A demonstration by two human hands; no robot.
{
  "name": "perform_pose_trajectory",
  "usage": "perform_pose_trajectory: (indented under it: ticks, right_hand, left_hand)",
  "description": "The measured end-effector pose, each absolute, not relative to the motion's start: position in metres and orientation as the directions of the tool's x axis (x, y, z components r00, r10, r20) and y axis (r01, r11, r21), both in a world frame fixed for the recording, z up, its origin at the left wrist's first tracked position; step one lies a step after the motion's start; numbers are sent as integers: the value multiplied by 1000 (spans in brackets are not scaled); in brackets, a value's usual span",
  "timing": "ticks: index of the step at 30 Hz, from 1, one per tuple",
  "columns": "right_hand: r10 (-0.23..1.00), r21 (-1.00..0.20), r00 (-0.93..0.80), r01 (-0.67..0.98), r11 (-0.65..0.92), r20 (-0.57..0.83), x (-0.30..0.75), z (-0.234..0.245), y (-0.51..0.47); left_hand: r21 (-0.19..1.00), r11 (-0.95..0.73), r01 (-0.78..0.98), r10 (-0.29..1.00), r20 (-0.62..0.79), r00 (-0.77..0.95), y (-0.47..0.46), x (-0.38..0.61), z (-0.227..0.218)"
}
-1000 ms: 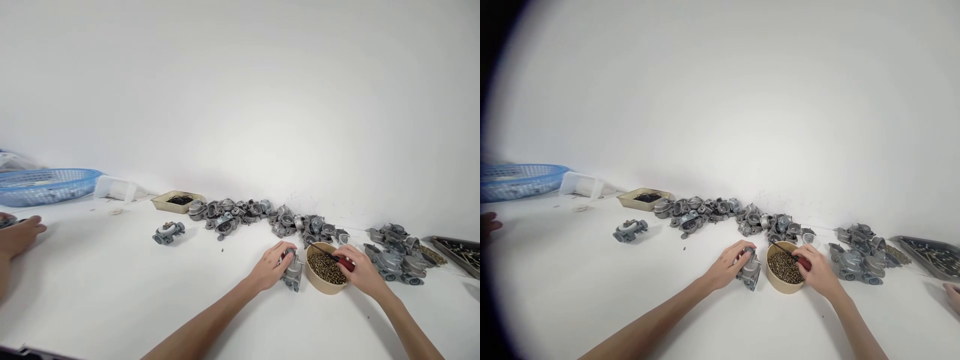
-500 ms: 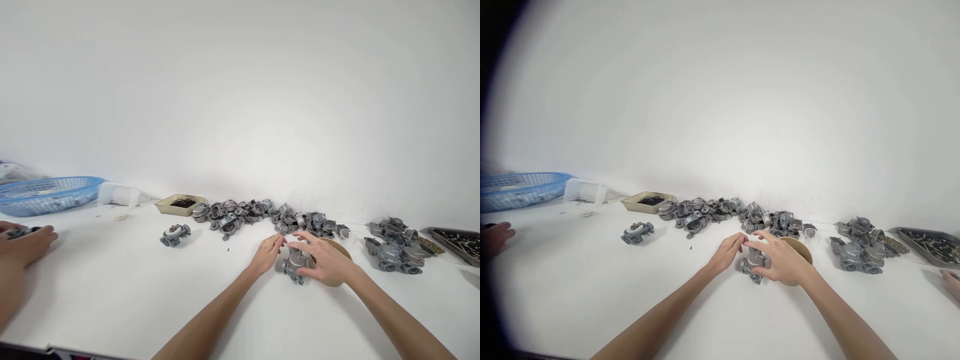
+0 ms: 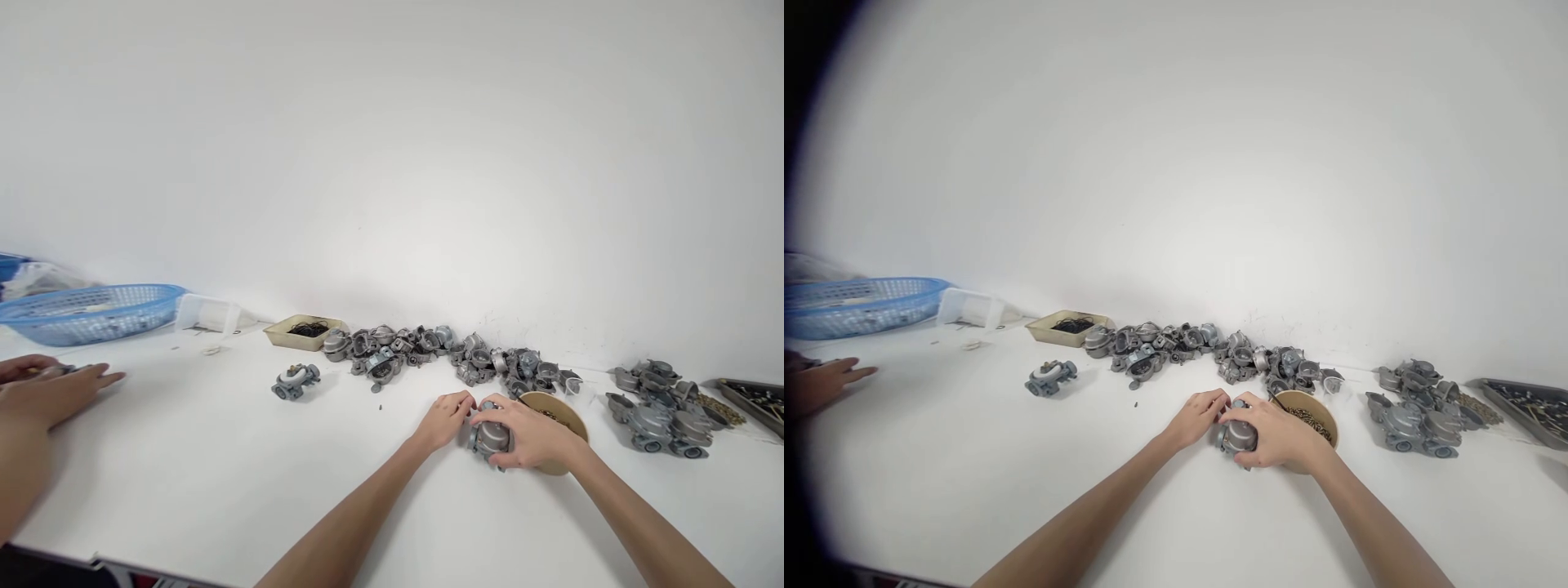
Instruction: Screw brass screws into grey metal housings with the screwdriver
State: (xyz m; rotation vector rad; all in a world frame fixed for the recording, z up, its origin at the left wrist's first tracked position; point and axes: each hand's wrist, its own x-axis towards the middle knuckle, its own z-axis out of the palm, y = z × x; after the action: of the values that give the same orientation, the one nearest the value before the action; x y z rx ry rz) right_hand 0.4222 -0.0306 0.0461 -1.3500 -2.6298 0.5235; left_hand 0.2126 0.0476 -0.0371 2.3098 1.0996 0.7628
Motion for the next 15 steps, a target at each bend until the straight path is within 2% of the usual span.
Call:
perform_pose_trajectory:
  ticks: [4, 8, 15]
  right_hand:
    - [812, -403, -584, 738, 541, 20, 422, 42, -29]
    - [781, -362, -616, 708, 606, 102, 422, 45, -29]
    - [702, -265, -661, 650, 712, 264, 429, 106, -45]
  left_hand:
    - [598, -578, 556, 798, 272, 537, 49, 212, -36]
    - [590, -576, 566, 800, 267, 537, 50, 213, -37]
    - [589, -556, 586, 817, 256, 517, 48, 213, -36]
